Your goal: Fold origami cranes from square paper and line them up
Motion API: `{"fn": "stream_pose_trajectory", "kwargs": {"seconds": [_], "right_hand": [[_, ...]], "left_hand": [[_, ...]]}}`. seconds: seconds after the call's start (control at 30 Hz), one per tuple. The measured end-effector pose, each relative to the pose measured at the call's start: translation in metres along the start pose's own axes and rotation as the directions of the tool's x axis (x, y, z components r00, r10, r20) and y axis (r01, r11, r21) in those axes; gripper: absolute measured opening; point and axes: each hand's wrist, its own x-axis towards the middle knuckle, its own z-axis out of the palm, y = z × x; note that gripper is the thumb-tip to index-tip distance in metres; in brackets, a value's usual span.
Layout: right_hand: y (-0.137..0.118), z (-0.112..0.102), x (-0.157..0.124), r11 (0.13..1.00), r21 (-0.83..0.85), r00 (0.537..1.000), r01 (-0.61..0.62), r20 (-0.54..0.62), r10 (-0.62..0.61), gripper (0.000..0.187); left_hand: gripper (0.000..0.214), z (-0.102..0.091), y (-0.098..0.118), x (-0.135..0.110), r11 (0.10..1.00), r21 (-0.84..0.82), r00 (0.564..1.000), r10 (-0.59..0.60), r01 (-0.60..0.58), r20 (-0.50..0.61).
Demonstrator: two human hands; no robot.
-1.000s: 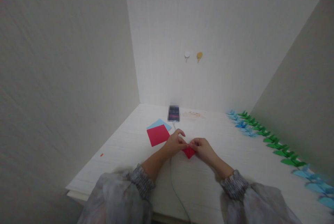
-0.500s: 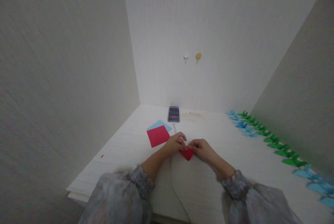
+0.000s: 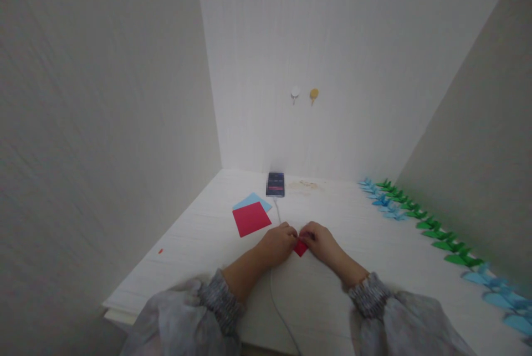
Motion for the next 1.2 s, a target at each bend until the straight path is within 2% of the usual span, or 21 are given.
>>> {"fn": "stream_pose_trajectory", "kwargs": {"seconds": [0.2,0.33,0.47,0.57,0.8,1.07,1.2], "right_hand": [[-0.004,-0.012,-0.015,0.95,-0.168,0.961,0.264,0.133,-0.244,0.024],[-0.01,-0.017,-0.02,0.898,-0.338,0.952,0.28,0.215,-0.216,0.029],[-0.018,-0.018,-0.02,0.852,-0.459,0.959,0.251,0.237,-0.155,0.026],[-0.019,-0.02,-0.021,0.875,-0.433,0.968,0.215,0.212,-0.133,0.025],[-0.011,-0.019,-0.023,0.937,-0.266,0.969,0.228,0.16,-0.191,0.027],[-0.011,-0.017,-0.02,0.942,-0.262,0.975,0.21,0.13,-0.181,0.02],[-0.009,-0.018,-0.018,0.961,-0.191,0.976,0.202,0.118,-0.182,0.017]], "left_hand": [[0.024,0.003,0.003,0.0,0.961,0.264,0.996,0.07,-0.08,0.049],[0.03,0.003,0.004,0.002,0.924,0.375,0.996,0.052,-0.077,0.078],[0.033,-0.002,0.009,0.002,0.925,0.376,0.996,0.01,-0.044,0.092],[0.03,-0.005,0.009,0.001,0.941,0.337,0.998,-0.041,0.02,0.056],[0.025,-0.004,0.004,0.0,0.947,0.322,0.996,-0.034,0.006,0.08],[0.025,-0.006,0.004,0.0,0.965,0.258,0.997,-0.052,0.037,0.049],[0.023,-0.005,0.0,0.001,0.983,0.178,0.998,-0.058,0.053,0.019]]}}
